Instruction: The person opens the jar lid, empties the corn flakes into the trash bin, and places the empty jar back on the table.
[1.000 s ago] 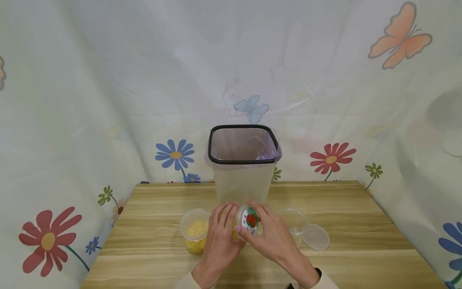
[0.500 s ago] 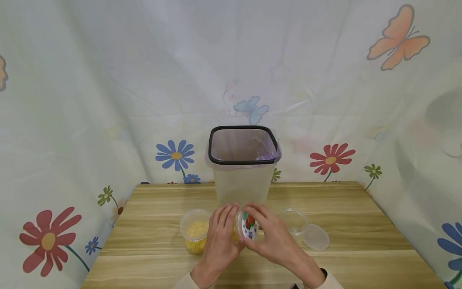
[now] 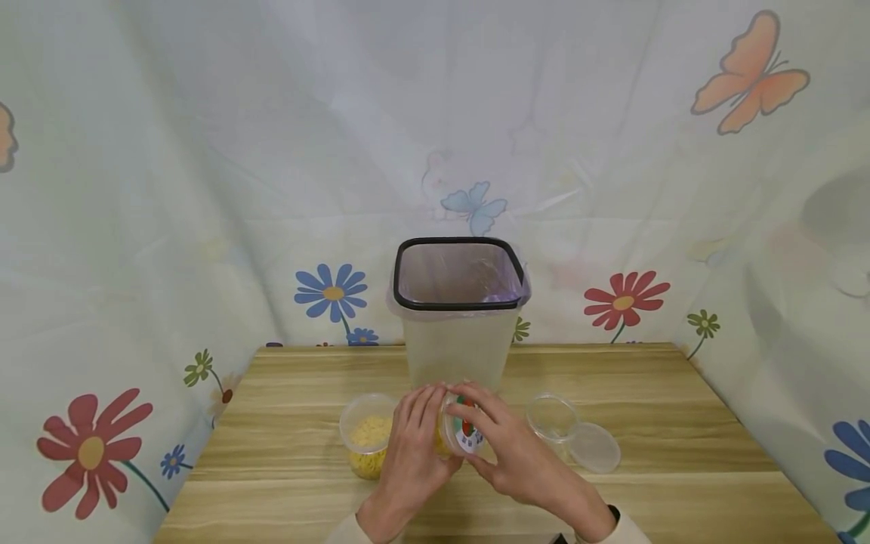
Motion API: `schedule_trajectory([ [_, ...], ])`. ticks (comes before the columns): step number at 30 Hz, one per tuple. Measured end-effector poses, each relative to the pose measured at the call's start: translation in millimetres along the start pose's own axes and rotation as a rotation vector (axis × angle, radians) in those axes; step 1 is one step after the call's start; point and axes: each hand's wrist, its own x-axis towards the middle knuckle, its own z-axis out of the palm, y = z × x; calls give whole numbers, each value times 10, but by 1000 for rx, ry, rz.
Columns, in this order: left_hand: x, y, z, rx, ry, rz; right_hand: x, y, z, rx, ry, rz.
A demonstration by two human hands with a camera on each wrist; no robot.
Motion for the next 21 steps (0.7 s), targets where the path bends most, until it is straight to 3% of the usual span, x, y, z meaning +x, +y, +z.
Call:
schedule_trajectory([
  [3,-2,1,-6,1,-2,-2,-7,-5,-7,8,0,33],
  [6,-5,-5,-7,-2,2,-9,-5,-31,-21,17,15,119],
  [13,5,11,-7,10,15,-20,77,-144,-22,18,89,405],
  [17,11,24,-13,20,37,-4,116,-175,11,29,48,536],
  [21,4,32,-22,28,39,2,124,-176,42,41,13,589],
])
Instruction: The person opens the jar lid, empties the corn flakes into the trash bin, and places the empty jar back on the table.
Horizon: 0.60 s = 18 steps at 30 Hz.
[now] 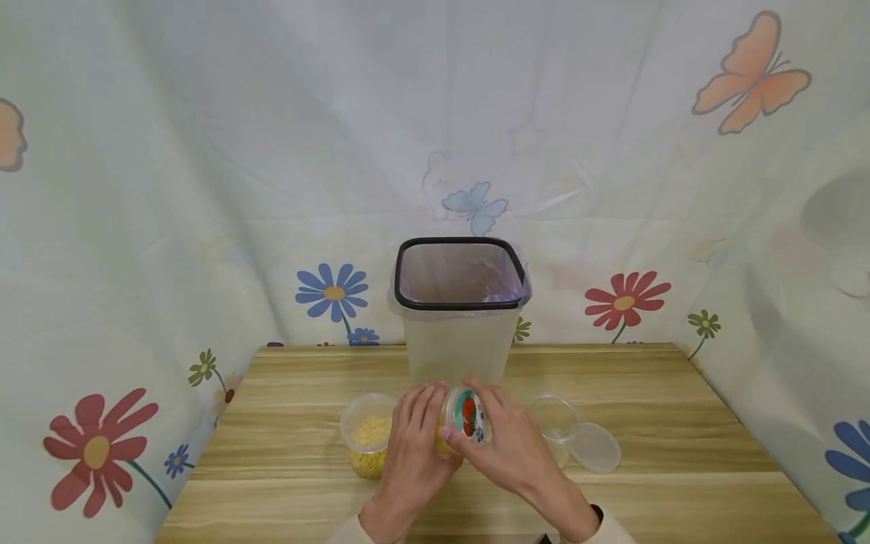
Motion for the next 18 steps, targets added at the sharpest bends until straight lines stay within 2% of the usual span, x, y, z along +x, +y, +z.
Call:
schedule_trajectory([
  [4,-6,5,-16,-3,-12,-2,-3,-5,-8,17,-6,-10],
  [9,-10,-4,-19,11,-25,5,-7,-3,-41,43,-19,-75],
  [12,-16,-14,-14,17,-23,16,-10,16,-56,37,-23,-155],
  [18,-36,-32,-15,1,-28,16,-3,89,-81,-31,-19,-377],
])
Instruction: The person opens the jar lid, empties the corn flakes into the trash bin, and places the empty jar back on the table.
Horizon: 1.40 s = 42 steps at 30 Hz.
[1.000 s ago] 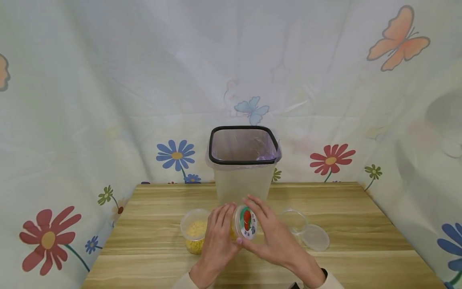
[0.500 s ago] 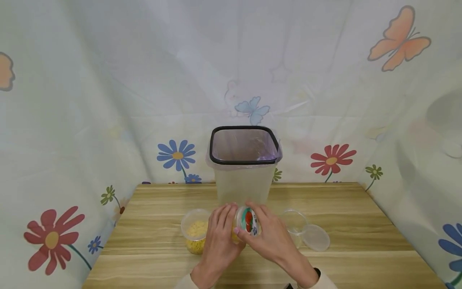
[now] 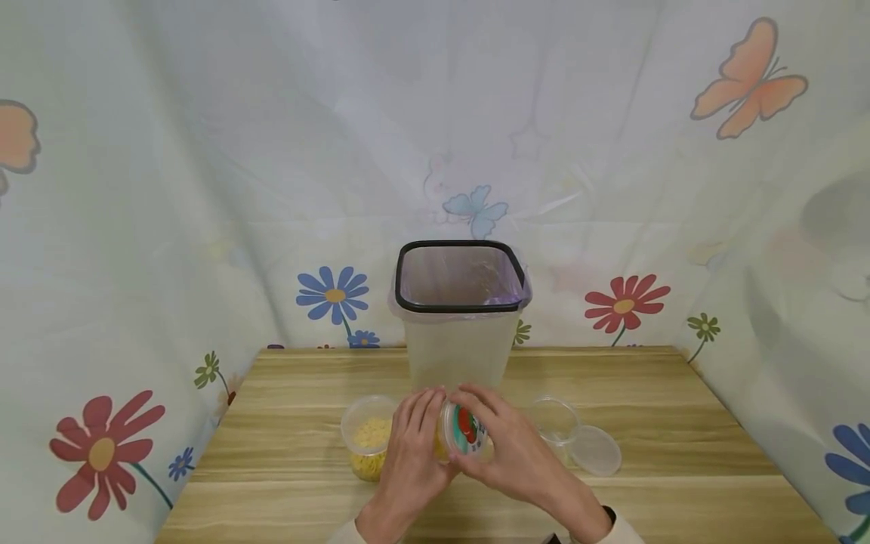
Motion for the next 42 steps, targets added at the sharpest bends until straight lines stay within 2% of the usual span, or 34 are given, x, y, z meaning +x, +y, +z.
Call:
schedule_trajectory([
  [4,0,1,-17,-7,2,-4,-10,37,-25,-48,4,-132],
  [7,12,10,-38,-9,5,-7,-5,53,-38,-52,-3,-196],
  [12,26,21,-64,-15,9,-14,-5,62,-41,-61,-24,-268],
  [15,35,31,-72,-21,0,-25,-18,61,-43,-72,-34,-277],
  [19,58,47,-86,-34,-20,-49,-21,48,-56,-57,-24,-257],
  [23,80,46,-98,-63,-16,-55,-20,-4,-76,-8,61,-207],
  [27,100,31,-89,-68,24,-17,-14,-81,-78,-16,141,-57],
  [31,111,30,-72,-38,67,15,4,-126,-38,-57,156,105],
  [34,108,40,-64,-24,69,13,17,-140,8,-65,160,175],
  [38,100,47,-46,-14,81,22,19,-139,63,-50,174,210],
  [42,98,57,-52,1,67,16,9,-125,71,-10,181,197],
])
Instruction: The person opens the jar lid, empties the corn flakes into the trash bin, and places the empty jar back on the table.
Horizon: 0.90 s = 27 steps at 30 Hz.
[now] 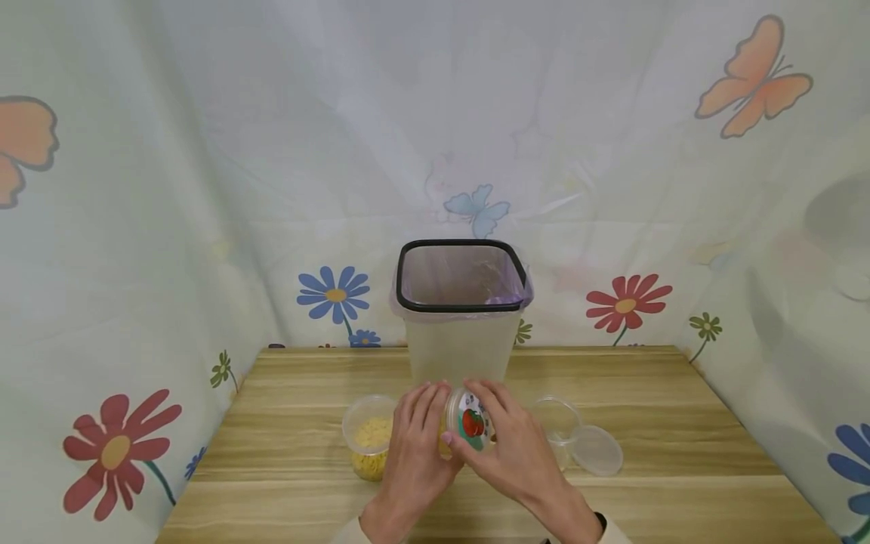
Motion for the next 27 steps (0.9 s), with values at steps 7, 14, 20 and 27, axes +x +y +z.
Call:
schedule_trajectory([
  [7,-5,-14,-26,-6,-39,-47,3,59,-47,21,-12,-144],
  [14,-9,-30,-69,-67,-69,-122,0,96,-133,12,-4,-203],
  [20,-14,-54,-107,-115,-103,-231,-2,150,-166,-11,-1,-200],
  [27,-24,-116,-170,-146,-85,-294,-46,261,-124,-31,-29,-141],
])
